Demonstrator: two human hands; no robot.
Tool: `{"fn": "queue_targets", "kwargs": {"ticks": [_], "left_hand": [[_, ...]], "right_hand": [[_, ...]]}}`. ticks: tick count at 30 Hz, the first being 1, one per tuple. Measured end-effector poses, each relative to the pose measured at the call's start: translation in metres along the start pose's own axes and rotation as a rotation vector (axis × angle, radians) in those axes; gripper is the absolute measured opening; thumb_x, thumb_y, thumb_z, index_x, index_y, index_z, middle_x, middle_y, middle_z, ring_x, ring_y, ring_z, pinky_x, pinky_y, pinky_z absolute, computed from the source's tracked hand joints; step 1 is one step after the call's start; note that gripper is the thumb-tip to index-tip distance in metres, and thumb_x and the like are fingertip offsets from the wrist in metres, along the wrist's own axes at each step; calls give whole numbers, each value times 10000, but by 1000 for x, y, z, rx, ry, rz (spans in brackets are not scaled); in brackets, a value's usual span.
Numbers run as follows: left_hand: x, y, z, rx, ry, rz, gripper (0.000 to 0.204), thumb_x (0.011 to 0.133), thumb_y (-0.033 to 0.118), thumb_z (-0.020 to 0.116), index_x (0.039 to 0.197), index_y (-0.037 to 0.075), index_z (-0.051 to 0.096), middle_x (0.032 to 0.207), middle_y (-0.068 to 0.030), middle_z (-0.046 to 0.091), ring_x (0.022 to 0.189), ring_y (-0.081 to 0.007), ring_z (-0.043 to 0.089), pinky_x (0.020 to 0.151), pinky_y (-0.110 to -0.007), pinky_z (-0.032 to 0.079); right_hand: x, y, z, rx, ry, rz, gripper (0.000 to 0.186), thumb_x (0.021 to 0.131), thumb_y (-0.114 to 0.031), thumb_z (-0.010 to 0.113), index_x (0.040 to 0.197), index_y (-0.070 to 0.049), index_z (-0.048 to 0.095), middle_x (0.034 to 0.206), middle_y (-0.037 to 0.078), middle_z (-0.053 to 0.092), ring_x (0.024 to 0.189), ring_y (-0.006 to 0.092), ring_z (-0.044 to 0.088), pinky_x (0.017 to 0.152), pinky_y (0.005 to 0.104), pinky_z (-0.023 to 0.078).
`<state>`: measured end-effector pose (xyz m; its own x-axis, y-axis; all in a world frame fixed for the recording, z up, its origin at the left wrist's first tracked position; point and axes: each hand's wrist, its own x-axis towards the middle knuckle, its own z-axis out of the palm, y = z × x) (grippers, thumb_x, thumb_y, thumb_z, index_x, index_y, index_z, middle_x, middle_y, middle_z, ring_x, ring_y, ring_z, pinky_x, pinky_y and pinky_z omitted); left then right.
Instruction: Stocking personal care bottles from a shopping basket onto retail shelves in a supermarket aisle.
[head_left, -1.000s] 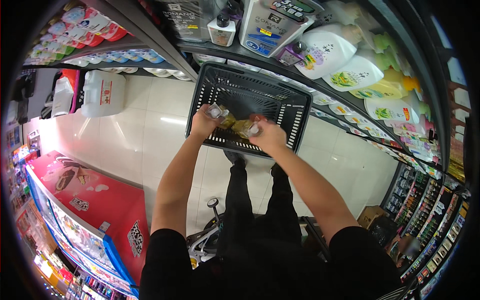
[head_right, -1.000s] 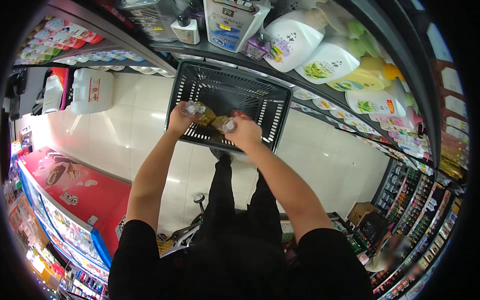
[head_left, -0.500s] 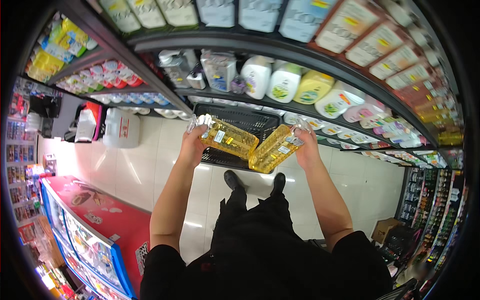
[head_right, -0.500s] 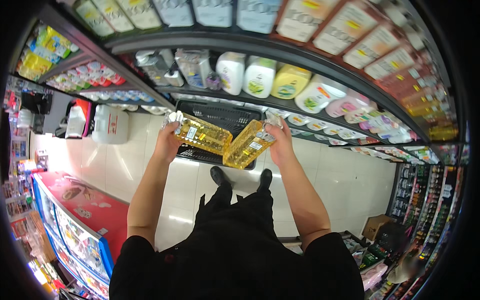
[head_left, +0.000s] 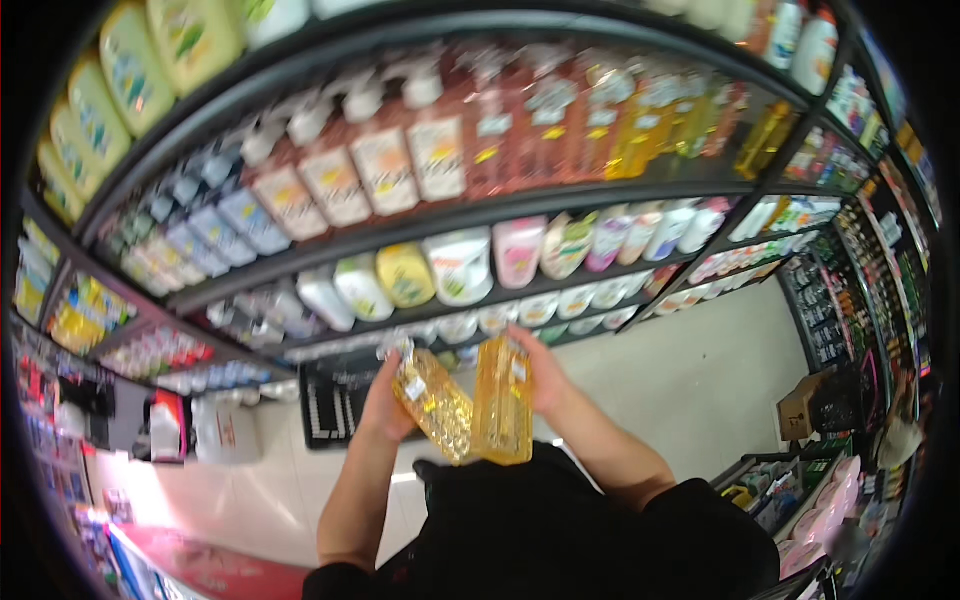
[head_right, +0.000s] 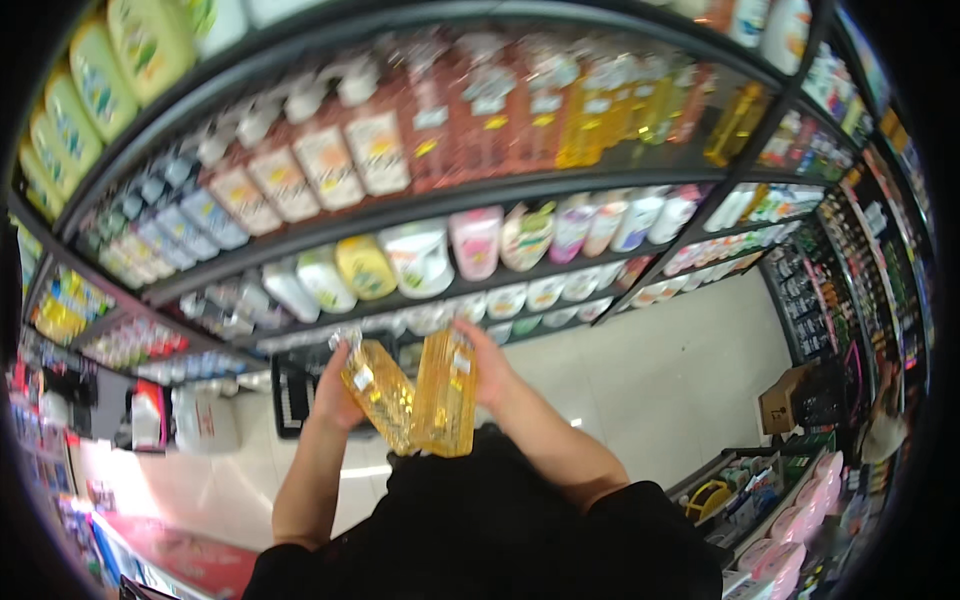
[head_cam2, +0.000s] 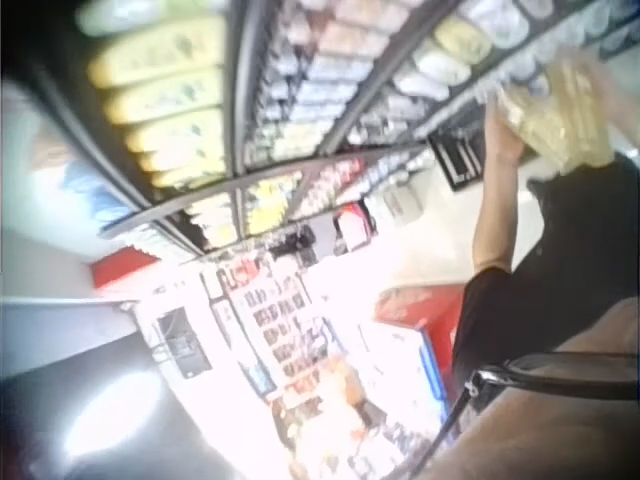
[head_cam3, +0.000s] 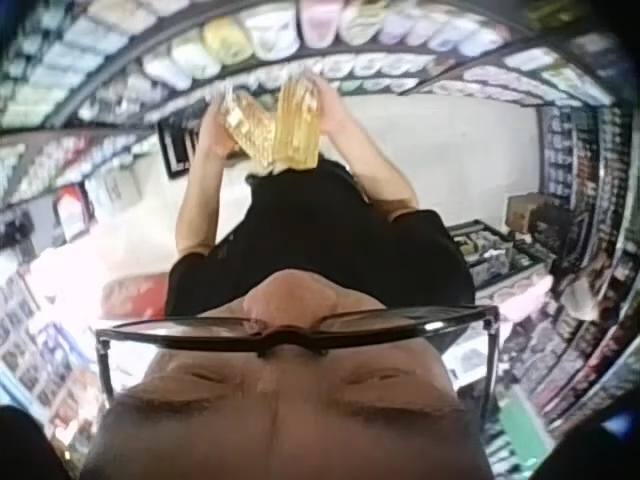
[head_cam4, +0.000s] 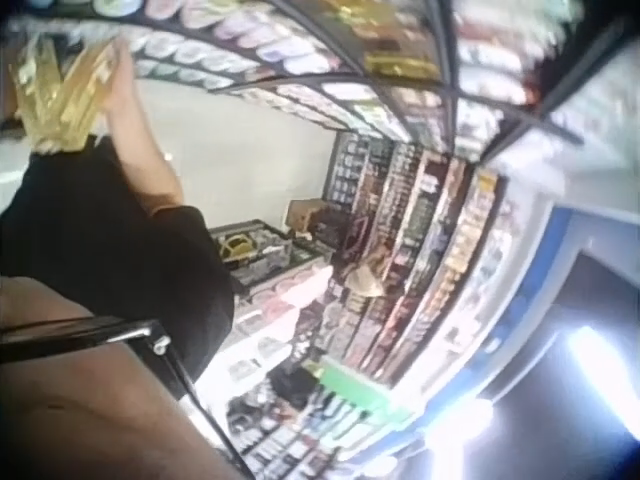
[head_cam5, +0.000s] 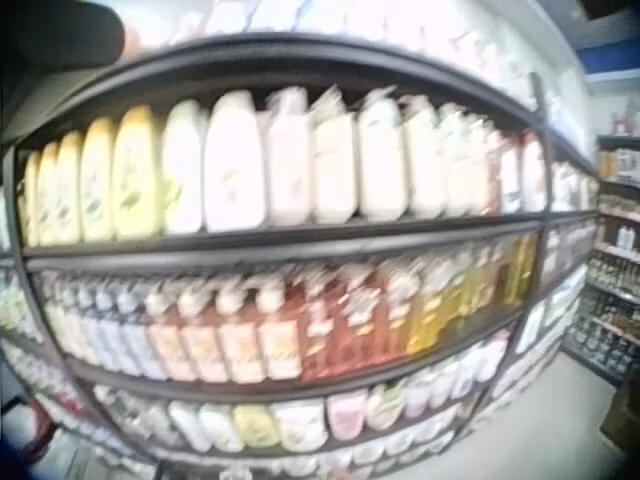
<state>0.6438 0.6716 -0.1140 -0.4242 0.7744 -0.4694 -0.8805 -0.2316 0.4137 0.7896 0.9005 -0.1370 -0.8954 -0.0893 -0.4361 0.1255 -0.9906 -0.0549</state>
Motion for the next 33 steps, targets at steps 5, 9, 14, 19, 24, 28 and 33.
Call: {"fn": "queue_targets", "kwargs": {"ticks": [5,9,14,19,24,28,33], "left_hand": [[34,-72,57,-10,101,-107,628,1069,607,422,1231,42,645,1182,-145,711,1098,-322,676,1003,-491,532],[43,-112,79,-14,118,-236,573,1056,615,461,1144,84,659,1037,-82,719,956,-277,699,888,-479,583],[46,-129,103,56,10,-173,585,1062,628,426,1211,105,643,1089,-64,711,997,-252,692,889,-450,585],[7,-131,134,81,21,-62,709,1043,686,395,1321,69,603,1189,-138,690,1055,-310,682,903,-485,581],[-27,-148,128,-62,78,134,660,1058,648,411,1265,59,623,1106,-128,709,993,-286,701,866,-486,593],[-41,-156,149,-40,114,234,635,1058,636,427,1247,66,633,1092,-114,702,976,-279,699,864,-483,594],[-5,-184,210,36,52,301,642,1062,627,417,1259,51,622,1067,-129,705,967,-331,704,858,-518,598]], "right_hand": [[-63,-17,-20,29,98,-24,510,977,-517,641,1144,-38,696,1088,156,730,970,321,706,884,499,583],[-107,-27,-21,4,59,-86,454,985,-448,617,1155,-34,698,1086,145,741,985,320,710,916,489,569],[-145,-47,-26,-17,-46,-165,369,988,-327,589,1165,-22,696,1077,135,756,964,300,728,915,467,576],[-207,-44,24,-541,-4,-424,312,991,-213,639,1224,-8,664,1065,158,743,933,240,746,789,409,634],[-225,-42,38,-692,-31,-449,380,983,-141,677,1326,-4,585,1126,145,719,956,242,744,797,415,643],[-223,-53,25,-691,-117,-410,428,991,-137,656,1385,0,563,1187,160,707,1008,256,738,834,426,642],[-256,-115,11,-736,-220,-450,401,1010,-144,668,1374,-31,545,1135,85,703,993,181,712,838,362,607]]}}
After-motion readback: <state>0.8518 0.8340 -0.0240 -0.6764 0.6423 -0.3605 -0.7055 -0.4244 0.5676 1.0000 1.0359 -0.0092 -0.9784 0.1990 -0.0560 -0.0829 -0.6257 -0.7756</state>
